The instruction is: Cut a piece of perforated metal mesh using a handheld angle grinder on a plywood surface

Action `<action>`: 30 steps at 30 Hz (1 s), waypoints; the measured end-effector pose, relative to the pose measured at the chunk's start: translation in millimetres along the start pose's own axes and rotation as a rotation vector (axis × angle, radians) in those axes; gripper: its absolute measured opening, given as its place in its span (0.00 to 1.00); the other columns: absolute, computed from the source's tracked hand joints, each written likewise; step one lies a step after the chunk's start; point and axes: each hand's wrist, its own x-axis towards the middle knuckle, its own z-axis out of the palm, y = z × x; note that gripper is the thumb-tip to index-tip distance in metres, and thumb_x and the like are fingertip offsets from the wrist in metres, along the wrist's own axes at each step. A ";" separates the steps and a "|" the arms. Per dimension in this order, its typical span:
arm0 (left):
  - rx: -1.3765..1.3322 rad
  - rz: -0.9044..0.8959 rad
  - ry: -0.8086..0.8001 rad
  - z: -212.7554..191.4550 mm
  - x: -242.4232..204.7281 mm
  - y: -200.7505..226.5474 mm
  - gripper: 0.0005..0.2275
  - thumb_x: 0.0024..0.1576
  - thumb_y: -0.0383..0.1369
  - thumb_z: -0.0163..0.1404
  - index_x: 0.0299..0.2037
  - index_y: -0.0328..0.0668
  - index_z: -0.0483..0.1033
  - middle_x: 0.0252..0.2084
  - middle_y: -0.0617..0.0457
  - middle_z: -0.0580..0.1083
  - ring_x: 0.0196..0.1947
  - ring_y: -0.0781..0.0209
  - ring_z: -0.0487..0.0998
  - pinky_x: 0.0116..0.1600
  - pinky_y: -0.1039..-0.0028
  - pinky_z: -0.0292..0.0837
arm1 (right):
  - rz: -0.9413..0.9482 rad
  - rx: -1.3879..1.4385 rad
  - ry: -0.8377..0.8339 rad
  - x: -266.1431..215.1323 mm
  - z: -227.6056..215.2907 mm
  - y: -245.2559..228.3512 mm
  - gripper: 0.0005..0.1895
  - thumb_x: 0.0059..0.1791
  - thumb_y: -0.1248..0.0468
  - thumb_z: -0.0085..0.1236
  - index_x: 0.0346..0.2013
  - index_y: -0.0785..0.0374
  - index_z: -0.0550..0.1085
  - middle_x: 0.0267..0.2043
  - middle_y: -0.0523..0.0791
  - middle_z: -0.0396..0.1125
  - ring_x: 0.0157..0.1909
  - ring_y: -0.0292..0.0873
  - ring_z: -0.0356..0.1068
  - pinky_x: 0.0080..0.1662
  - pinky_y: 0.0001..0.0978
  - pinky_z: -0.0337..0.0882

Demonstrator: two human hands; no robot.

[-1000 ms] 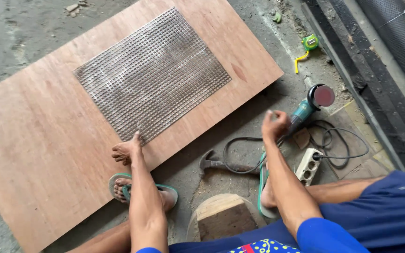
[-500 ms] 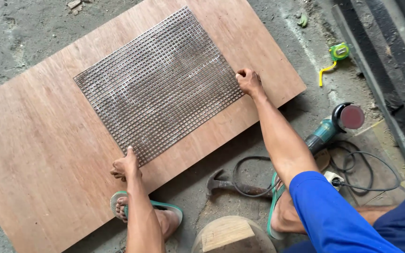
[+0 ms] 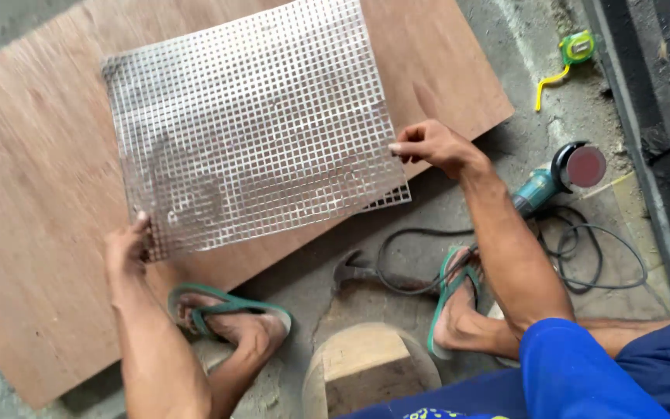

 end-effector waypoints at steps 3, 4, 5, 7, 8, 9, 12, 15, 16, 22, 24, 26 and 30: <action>0.053 -0.131 -0.142 -22.0 -69.6 103.9 0.16 0.63 0.47 0.61 0.35 0.43 0.79 0.22 0.57 0.69 0.17 0.69 0.64 0.21 0.78 0.55 | 0.056 0.161 -0.170 -47.2 -0.2 -12.1 0.04 0.49 0.65 0.61 0.33 0.63 0.76 0.33 0.38 0.69 0.34 0.28 0.62 0.39 0.16 0.61; 0.053 -0.139 -0.146 -20.1 -69.9 107.2 0.16 0.63 0.47 0.61 0.35 0.43 0.79 0.22 0.57 0.69 0.17 0.69 0.64 0.21 0.78 0.55 | 0.065 0.159 -0.170 -56.2 2.3 -9.5 0.04 0.49 0.65 0.61 0.33 0.63 0.76 0.33 0.38 0.69 0.34 0.28 0.62 0.39 0.16 0.61; 0.076 -0.071 -0.136 -18.5 -70.5 110.1 0.14 0.64 0.44 0.60 0.39 0.41 0.80 0.26 0.58 0.72 0.20 0.70 0.66 0.24 0.80 0.60 | 0.054 0.235 -0.162 -65.7 5.0 -7.0 0.05 0.48 0.68 0.62 0.35 0.63 0.74 0.33 0.41 0.71 0.33 0.30 0.65 0.38 0.16 0.64; 0.099 -0.011 -0.131 -11.0 -85.9 127.4 0.12 0.65 0.41 0.59 0.43 0.39 0.81 0.30 0.59 0.74 0.23 0.72 0.69 0.26 0.82 0.64 | 0.050 0.309 -0.150 -80.6 7.8 0.6 0.08 0.47 0.70 0.63 0.37 0.64 0.72 0.33 0.43 0.72 0.33 0.31 0.68 0.37 0.17 0.67; 0.077 0.116 -0.057 -5.4 -100.8 142.0 0.10 0.65 0.36 0.57 0.48 0.38 0.80 0.35 0.57 0.77 0.29 0.72 0.75 0.32 0.84 0.72 | 0.046 0.387 -0.154 -86.4 8.0 5.7 0.08 0.46 0.72 0.63 0.36 0.65 0.72 0.33 0.45 0.73 0.34 0.36 0.72 0.39 0.21 0.71; 0.056 0.244 0.018 -1.0 -115.5 157.6 0.10 0.65 0.31 0.55 0.53 0.37 0.80 0.41 0.54 0.81 0.34 0.71 0.81 0.37 0.86 0.79 | 0.040 0.467 -0.158 -92.2 8.7 10.9 0.07 0.45 0.74 0.63 0.34 0.66 0.72 0.33 0.47 0.73 0.35 0.40 0.75 0.42 0.25 0.75; 0.255 0.672 0.899 22.0 -119.5 121.7 0.20 0.66 0.46 0.45 0.56 0.38 0.70 0.53 0.38 0.74 0.51 0.37 0.76 0.55 0.53 0.73 | 0.141 0.357 -0.030 -93.5 23.4 40.3 0.07 0.44 0.72 0.66 0.32 0.67 0.73 0.31 0.46 0.72 0.28 0.37 0.70 0.34 0.24 0.74; -0.314 0.021 0.883 95.9 -211.2 103.0 0.26 0.66 0.43 0.51 0.62 0.26 0.60 0.62 0.22 0.64 0.65 0.33 0.70 0.72 0.54 0.63 | 0.221 0.457 0.066 -68.4 42.8 127.0 0.11 0.41 0.73 0.70 0.30 0.67 0.73 0.34 0.52 0.74 0.33 0.44 0.78 0.36 0.34 0.80; -0.319 0.020 0.907 123.5 -245.2 102.9 0.26 0.66 0.43 0.51 0.62 0.26 0.60 0.62 0.22 0.64 0.65 0.33 0.70 0.72 0.54 0.63 | 0.214 0.450 0.043 -71.3 48.2 116.0 0.11 0.41 0.73 0.70 0.30 0.67 0.73 0.34 0.52 0.74 0.33 0.44 0.78 0.36 0.34 0.80; -1.057 -0.452 0.301 185.0 -362.0 161.5 0.31 0.54 0.62 0.56 0.58 0.48 0.71 0.49 0.41 0.78 0.48 0.40 0.82 0.54 0.52 0.77 | 0.218 0.476 -0.033 -103.8 79.1 54.2 0.08 0.46 0.69 0.69 0.30 0.65 0.74 0.28 0.44 0.72 0.28 0.34 0.73 0.36 0.31 0.81; -0.927 -0.133 0.235 173.3 -368.1 170.2 0.13 0.62 0.37 0.55 0.52 0.41 0.78 0.47 0.42 0.79 0.49 0.53 0.80 0.54 0.63 0.79 | 0.206 0.505 -0.041 -113.4 83.0 40.5 0.08 0.46 0.69 0.68 0.29 0.65 0.74 0.26 0.44 0.71 0.26 0.34 0.72 0.37 0.32 0.81; -0.946 -0.064 0.171 180.8 -327.3 105.8 0.09 0.63 0.37 0.54 0.48 0.43 0.78 0.42 0.46 0.80 0.41 0.59 0.82 0.47 0.67 0.82 | 0.198 0.498 -0.056 -123.7 94.1 25.2 0.08 0.46 0.69 0.68 0.29 0.66 0.74 0.25 0.45 0.70 0.25 0.34 0.72 0.37 0.31 0.80; -0.983 0.042 0.058 135.1 -337.8 167.1 0.07 0.62 0.37 0.55 0.41 0.43 0.78 0.35 0.49 0.81 0.32 0.63 0.85 0.37 0.69 0.87 | 0.216 0.583 -0.064 -136.4 119.2 8.6 0.08 0.46 0.69 0.68 0.29 0.67 0.74 0.24 0.46 0.70 0.25 0.37 0.73 0.38 0.35 0.81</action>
